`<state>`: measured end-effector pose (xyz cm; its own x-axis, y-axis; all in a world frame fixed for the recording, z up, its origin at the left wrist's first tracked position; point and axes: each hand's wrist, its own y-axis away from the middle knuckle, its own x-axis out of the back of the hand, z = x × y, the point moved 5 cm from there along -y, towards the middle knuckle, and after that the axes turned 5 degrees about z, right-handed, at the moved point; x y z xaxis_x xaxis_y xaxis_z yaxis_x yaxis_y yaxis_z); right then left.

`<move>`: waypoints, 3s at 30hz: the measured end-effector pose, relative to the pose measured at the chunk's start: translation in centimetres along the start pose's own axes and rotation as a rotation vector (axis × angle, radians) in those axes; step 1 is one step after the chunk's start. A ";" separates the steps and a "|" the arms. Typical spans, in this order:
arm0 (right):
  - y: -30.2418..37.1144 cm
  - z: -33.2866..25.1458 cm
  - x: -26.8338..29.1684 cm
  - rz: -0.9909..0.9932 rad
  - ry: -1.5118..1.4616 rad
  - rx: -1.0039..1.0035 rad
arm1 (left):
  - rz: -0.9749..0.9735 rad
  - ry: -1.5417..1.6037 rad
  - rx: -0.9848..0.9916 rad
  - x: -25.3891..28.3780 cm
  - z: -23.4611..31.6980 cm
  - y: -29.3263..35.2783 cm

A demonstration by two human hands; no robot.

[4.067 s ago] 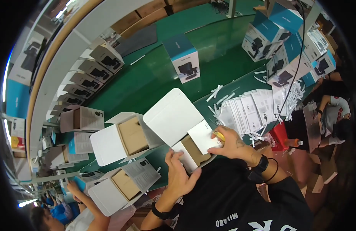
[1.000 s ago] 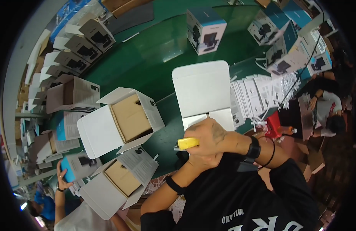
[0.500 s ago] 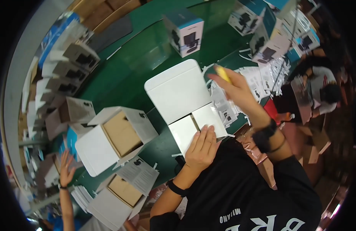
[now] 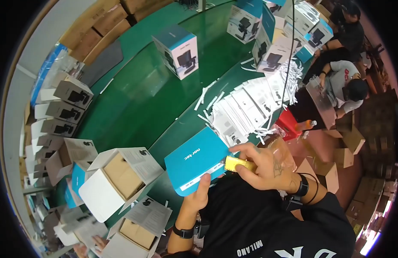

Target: The person places a manual into a white box, closes the lid, and applies a yellow sticker to the seam before repeating the process with a blue box.

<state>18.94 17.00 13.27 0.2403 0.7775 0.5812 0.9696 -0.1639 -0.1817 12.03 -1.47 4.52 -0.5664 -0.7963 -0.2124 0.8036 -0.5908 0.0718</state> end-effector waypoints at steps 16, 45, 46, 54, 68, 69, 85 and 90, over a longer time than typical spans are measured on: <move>4.1 4.8 -4.6 0.253 -0.641 -0.365 | 0.001 -0.266 -0.251 -2.6 -1.5 -1.1; -1.4 3.9 3.7 -0.237 0.083 -0.015 | -0.045 -0.459 -0.250 -0.3 0.5 -1.1; -2.4 3.1 2.7 -0.058 0.028 0.121 | -0.044 -0.465 -0.250 -0.3 0.6 -1.1; -3.5 4.2 -1.6 0.026 0.021 0.512 | -0.017 -0.158 0.026 -0.2 2.3 0.3; -2.0 5.7 -2.7 0.103 -0.029 0.588 | 0.403 -0.786 -0.357 3.0 1.3 4.8; -1.9 5.9 -2.8 0.105 -0.031 0.581 | 0.400 -0.784 -0.354 2.7 1.6 4.0; -0.7 6.3 -4.1 0.079 0.011 0.509 | 0.239 -0.355 -0.129 3.9 -2.0 2.5; 0.4 7.6 -4.3 0.064 0.122 0.623 | 0.121 -0.794 -0.217 3.2 0.6 1.5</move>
<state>17.91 18.20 4.64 0.3358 0.6974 0.6332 0.7536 0.2044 -0.6248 11.31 -4.92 4.52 -0.3689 -0.7558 0.5409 0.8387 -0.5215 -0.1568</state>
